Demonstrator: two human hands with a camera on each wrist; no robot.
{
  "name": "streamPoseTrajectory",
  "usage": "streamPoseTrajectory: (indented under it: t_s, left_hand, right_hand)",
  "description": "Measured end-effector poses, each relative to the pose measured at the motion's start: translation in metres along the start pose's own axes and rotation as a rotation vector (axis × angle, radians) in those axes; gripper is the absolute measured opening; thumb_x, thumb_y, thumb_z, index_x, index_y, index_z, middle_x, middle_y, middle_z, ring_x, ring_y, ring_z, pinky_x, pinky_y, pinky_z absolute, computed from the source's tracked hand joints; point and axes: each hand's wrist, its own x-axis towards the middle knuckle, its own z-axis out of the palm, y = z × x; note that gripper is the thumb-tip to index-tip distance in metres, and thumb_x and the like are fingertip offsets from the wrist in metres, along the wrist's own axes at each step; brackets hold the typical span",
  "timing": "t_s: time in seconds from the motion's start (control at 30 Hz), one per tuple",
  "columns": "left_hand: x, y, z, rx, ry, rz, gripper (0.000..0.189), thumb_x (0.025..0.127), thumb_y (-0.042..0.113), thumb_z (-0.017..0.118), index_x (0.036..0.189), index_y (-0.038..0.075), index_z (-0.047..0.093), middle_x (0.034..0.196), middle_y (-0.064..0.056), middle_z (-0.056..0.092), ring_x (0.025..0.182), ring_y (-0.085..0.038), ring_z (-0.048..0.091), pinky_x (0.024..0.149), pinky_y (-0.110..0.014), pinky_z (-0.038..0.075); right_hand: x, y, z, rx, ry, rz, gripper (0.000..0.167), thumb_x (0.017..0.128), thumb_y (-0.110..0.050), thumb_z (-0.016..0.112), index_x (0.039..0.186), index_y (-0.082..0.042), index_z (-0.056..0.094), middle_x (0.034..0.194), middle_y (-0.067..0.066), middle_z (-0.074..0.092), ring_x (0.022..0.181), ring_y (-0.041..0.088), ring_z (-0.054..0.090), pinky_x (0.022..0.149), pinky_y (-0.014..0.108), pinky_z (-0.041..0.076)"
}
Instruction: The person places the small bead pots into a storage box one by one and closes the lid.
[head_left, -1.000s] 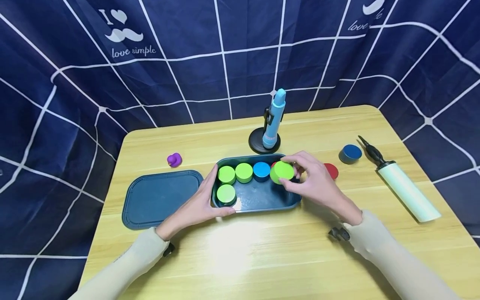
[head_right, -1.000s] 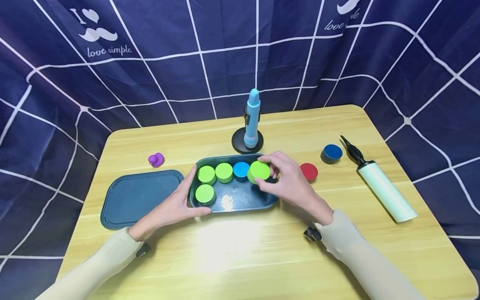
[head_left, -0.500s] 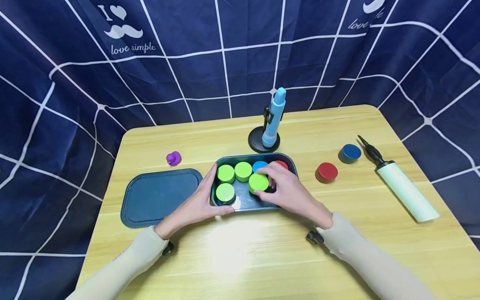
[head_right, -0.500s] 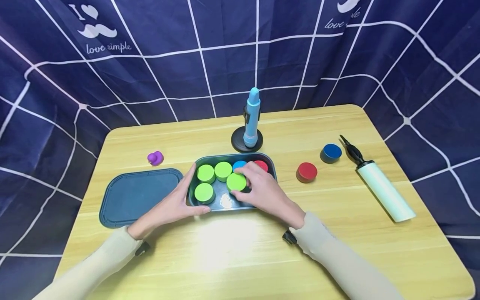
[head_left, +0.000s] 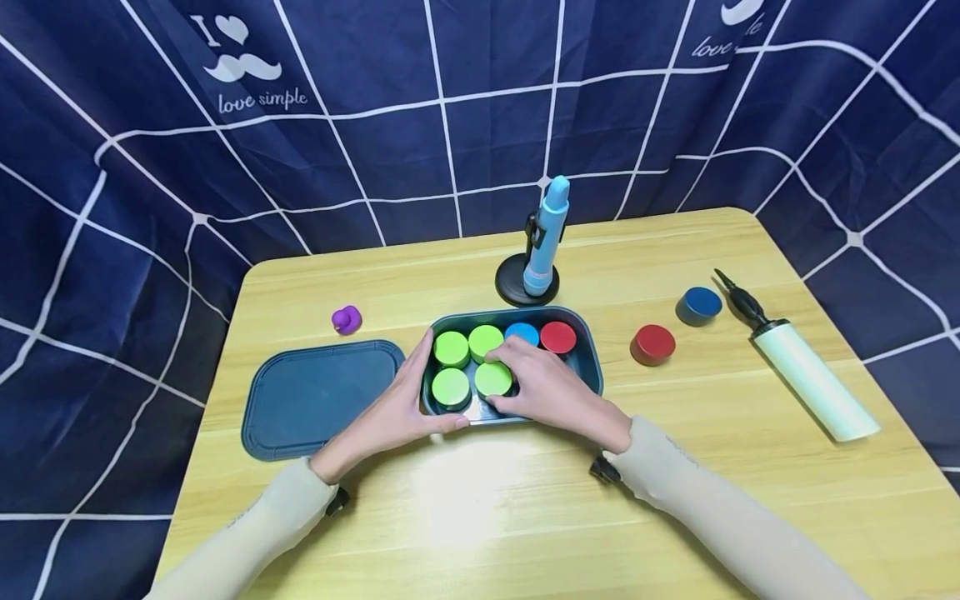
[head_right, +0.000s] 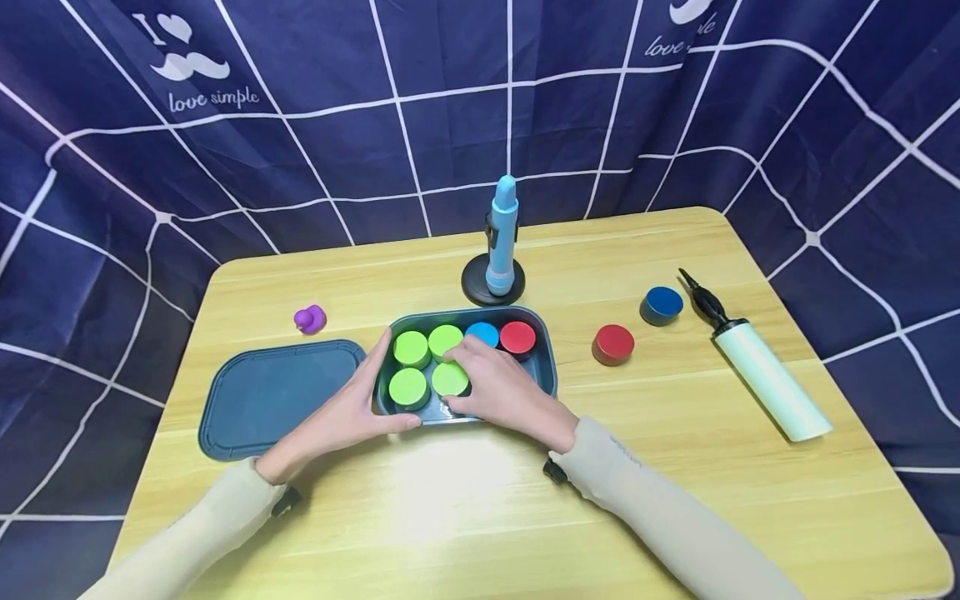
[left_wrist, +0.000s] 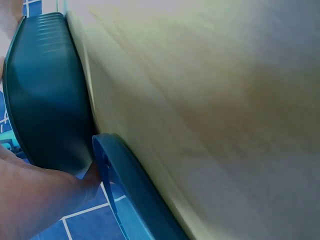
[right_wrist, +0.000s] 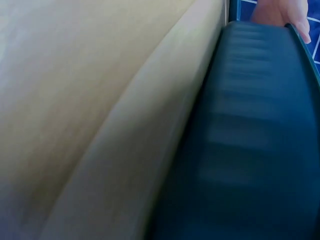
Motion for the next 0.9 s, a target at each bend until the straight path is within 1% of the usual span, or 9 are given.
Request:
streamPoseTrajectory:
  t_s: [0.13,0.23,0.37,0.43,0.53,0.63,0.77,0.83,0.9]
  left_hand:
    - [0.000,0.000,0.000,0.004,0.000,-0.002,0.134,0.088,0.055,0.090,0.177,0.023,-0.005,0.182,-0.003,-0.001,0.166,-0.033,0.006,0.124,-0.071,0.019]
    - [-0.001,0.000,0.000,0.009,-0.003,-0.003,0.134,0.088,0.056,0.090,0.177,0.023,-0.005,0.182,-0.003,-0.001,0.166,-0.033,0.005,0.124,-0.072,0.018]
    - [-0.001,0.001,0.000,0.005,-0.005,-0.007,0.133,0.088,0.056,0.090,0.177,0.025,-0.005,0.182,-0.002,-0.001,0.166,-0.033,0.006,0.124,-0.072,0.019]
    - [-0.001,0.002,0.000,0.003,-0.004,-0.006,0.133,0.088,0.055,0.090,0.177,0.024,-0.005,0.182,-0.003,-0.001,0.166,-0.034,0.006,0.124,-0.072,0.020]
    - [-0.001,0.002,0.000,0.003,-0.002,-0.004,0.133,0.089,0.054,0.090,0.177,0.024,-0.005,0.182,-0.004,0.000,0.166,-0.034,0.006,0.124,-0.071,0.021]
    - [-0.002,0.003,0.000,0.003,-0.004,-0.004,0.132,0.089,0.054,0.089,0.177,0.023,-0.005,0.182,-0.004,-0.001,0.166,-0.034,0.006,0.124,-0.072,0.021]
    - [-0.002,0.002,0.000,0.000,-0.001,-0.003,0.132,0.089,0.055,0.089,0.177,0.023,-0.004,0.182,-0.004,-0.001,0.166,-0.035,0.006,0.124,-0.072,0.020]
    - [-0.002,0.002,0.001,0.000,0.002,-0.003,0.133,0.089,0.054,0.090,0.177,0.024,-0.005,0.182,-0.003,-0.001,0.166,-0.034,0.005,0.124,-0.071,0.019]
    - [-0.001,0.002,0.002,-0.002,0.005,-0.001,0.133,0.088,0.053,0.090,0.177,0.024,-0.005,0.182,-0.003,-0.001,0.166,-0.033,0.005,0.125,-0.070,0.018]
  right_hand:
    - [0.000,-0.002,0.001,0.005,-0.004,0.009,0.052,0.090,-0.028,0.092,0.134,-0.005,0.074,0.120,0.005,0.062,0.097,0.016,0.056,0.073,0.031,0.053]
    - [0.000,-0.004,0.001,0.024,-0.009,0.018,0.054,0.090,-0.028,0.093,0.135,-0.005,0.074,0.116,0.004,0.060,0.092,0.014,0.055,0.070,0.030,0.052]
    - [-0.003,-0.004,0.001,0.054,-0.022,0.044,0.058,0.090,-0.031,0.094,0.137,-0.007,0.072,0.112,0.002,0.057,0.086,0.011,0.056,0.070,0.028,0.052]
    - [-0.004,-0.004,0.000,0.066,-0.025,0.058,0.060,0.090,-0.032,0.094,0.139,-0.008,0.070,0.111,0.001,0.056,0.086,0.011,0.056,0.071,0.029,0.052]
    - [-0.007,-0.005,-0.002,0.074,-0.020,0.071,0.062,0.090,-0.035,0.094,0.141,-0.010,0.068,0.111,0.000,0.057,0.091,0.012,0.055,0.072,0.031,0.052]
    - [-0.010,-0.004,-0.005,0.084,-0.006,0.074,0.062,0.090,-0.035,0.093,0.141,-0.011,0.068,0.111,0.001,0.058,0.094,0.014,0.055,0.073,0.032,0.051]
    - [-0.012,-0.003,-0.008,0.108,0.018,0.068,0.060,0.092,-0.034,0.092,0.140,-0.011,0.067,0.110,0.002,0.060,0.093,0.016,0.059,0.073,0.031,0.053]
    - [-0.014,-0.001,-0.010,0.130,0.042,0.055,0.059,0.093,-0.032,0.092,0.140,-0.009,0.066,0.111,0.003,0.062,0.092,0.017,0.060,0.073,0.031,0.053]
    - [-0.017,0.001,-0.013,0.160,0.083,0.038,0.057,0.093,-0.029,0.091,0.140,-0.008,0.066,0.113,0.004,0.063,0.092,0.016,0.060,0.073,0.031,0.053]
